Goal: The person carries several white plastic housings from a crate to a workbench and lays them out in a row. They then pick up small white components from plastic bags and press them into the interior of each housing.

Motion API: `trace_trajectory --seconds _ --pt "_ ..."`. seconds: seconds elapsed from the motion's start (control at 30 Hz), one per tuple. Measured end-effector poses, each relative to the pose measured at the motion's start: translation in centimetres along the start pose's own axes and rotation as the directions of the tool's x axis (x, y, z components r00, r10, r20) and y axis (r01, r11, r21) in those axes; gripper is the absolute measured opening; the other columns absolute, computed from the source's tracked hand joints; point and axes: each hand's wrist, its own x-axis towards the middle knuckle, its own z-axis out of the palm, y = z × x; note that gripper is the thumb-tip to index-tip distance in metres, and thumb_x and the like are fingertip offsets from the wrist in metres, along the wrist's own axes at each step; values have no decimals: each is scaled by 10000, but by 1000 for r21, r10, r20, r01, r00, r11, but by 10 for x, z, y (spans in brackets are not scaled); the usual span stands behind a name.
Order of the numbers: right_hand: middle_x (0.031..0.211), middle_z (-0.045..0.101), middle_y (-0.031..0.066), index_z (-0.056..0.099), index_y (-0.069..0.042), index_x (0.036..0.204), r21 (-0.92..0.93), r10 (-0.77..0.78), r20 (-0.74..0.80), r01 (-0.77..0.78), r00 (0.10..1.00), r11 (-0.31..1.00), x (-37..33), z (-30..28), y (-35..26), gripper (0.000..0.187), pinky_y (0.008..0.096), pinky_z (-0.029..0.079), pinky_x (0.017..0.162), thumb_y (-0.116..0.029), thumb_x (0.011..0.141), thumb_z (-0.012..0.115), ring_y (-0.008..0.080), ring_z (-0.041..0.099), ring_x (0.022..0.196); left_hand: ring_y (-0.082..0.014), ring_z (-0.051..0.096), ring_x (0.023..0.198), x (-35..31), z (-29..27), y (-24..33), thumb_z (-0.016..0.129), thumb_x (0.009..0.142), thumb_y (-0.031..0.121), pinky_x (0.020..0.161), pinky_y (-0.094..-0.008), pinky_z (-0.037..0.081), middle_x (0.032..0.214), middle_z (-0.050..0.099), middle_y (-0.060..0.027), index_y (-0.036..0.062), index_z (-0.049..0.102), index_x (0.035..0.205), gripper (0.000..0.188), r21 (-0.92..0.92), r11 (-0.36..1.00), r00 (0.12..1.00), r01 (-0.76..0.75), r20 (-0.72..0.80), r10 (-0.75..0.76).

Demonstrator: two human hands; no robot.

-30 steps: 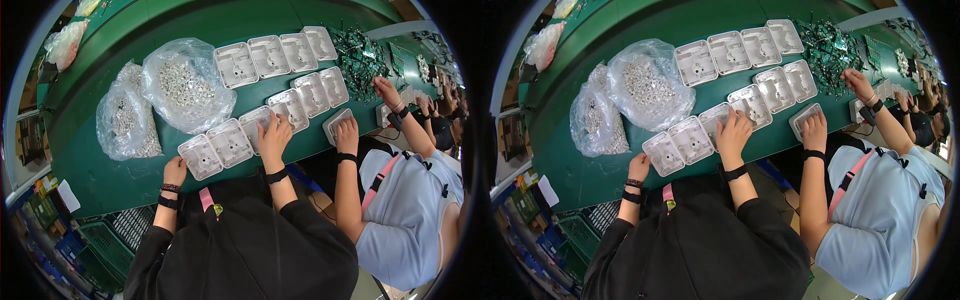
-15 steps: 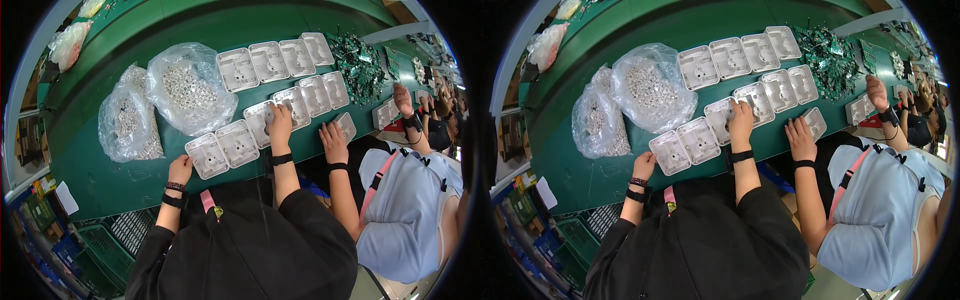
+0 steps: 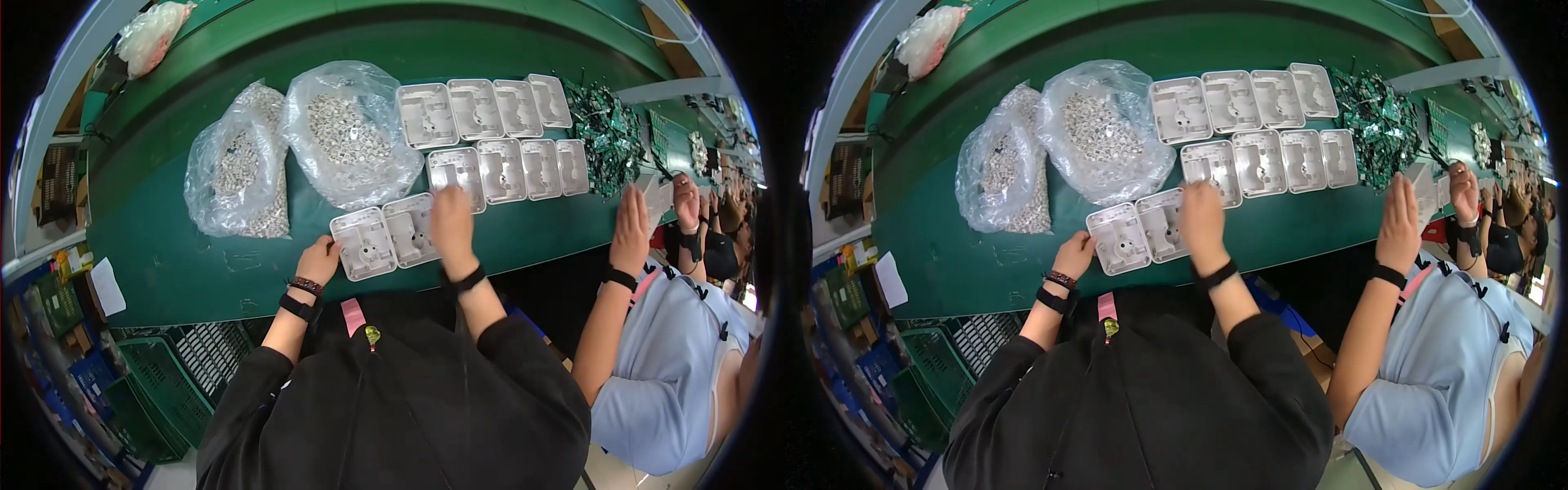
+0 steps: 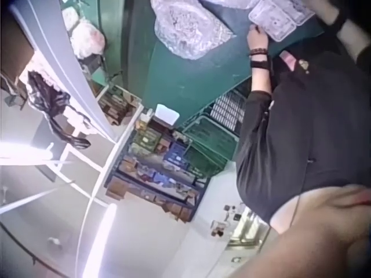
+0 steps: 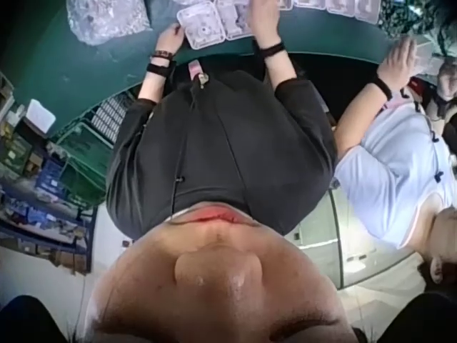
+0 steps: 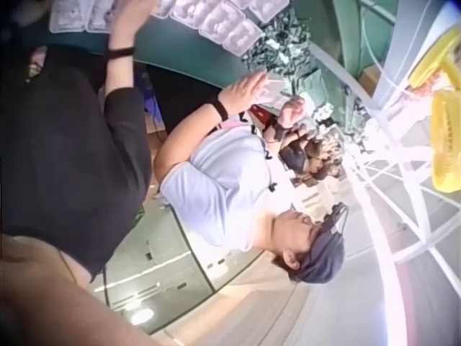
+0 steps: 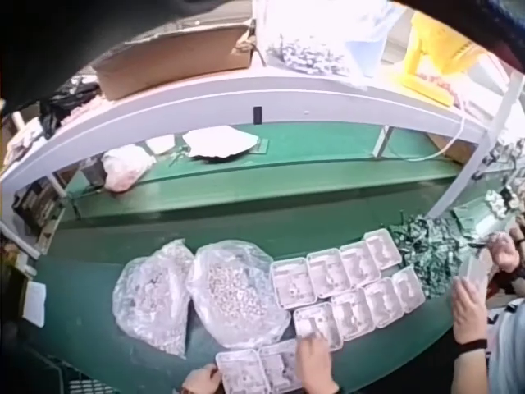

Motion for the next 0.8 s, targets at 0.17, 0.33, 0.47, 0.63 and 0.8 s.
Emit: trace_trajectory --seconds 0.17,0.33,0.47,0.63,0.8 --pt "737 504 101 519 -23 833 75 -161 168 151 973 986 -42 4 -61 201 384 361 658 -167 702 569 265 500 732 -362 564 683 -1 4 8 472 802 274 615 -438 442 693 583 -194 13 546 807 271 196 979 998 -48 35 42" --pt "693 532 70 536 -62 735 -164 -174 230 215 957 963 -38 28 -70 141 340 339 640 -190 687 570 220 519 688 -378 553 693 2 9 -1 438 797 294 636 -465 440 693 573 -208 8 547 778 306 237 966 995 -100 30 95" --pt "647 539 58 537 -80 668 -186 -169 262 222 950 957 -48 28 -73 108 345 329 635 -186 673 558 212 525 665 -389 543 695 -5 -2 -4 466 788 291 618 -460 428 723 564 -228 -13 543 806 315 251 961 988 -114 134 82" --pt "644 542 58 532 -79 653 -68 -58 223 75 973 995 -53 -22 -81 95 367 315 629 -173 656 546 211 529 655 -378 548 685 -39 -27 30 475 791 272 606 -430 430 711 568 -213 -12 543 811 293 164 975 963 -148 249 104" --pt "651 537 62 531 -82 673 -268 91 72 -68 993 961 -6 -70 -34 95 382 307 633 -177 682 532 233 533 645 -355 552 636 -9 -10 115 466 827 322 551 -424 425 658 576 -163 21 523 843 307 -175 938 919 -297 214 331"
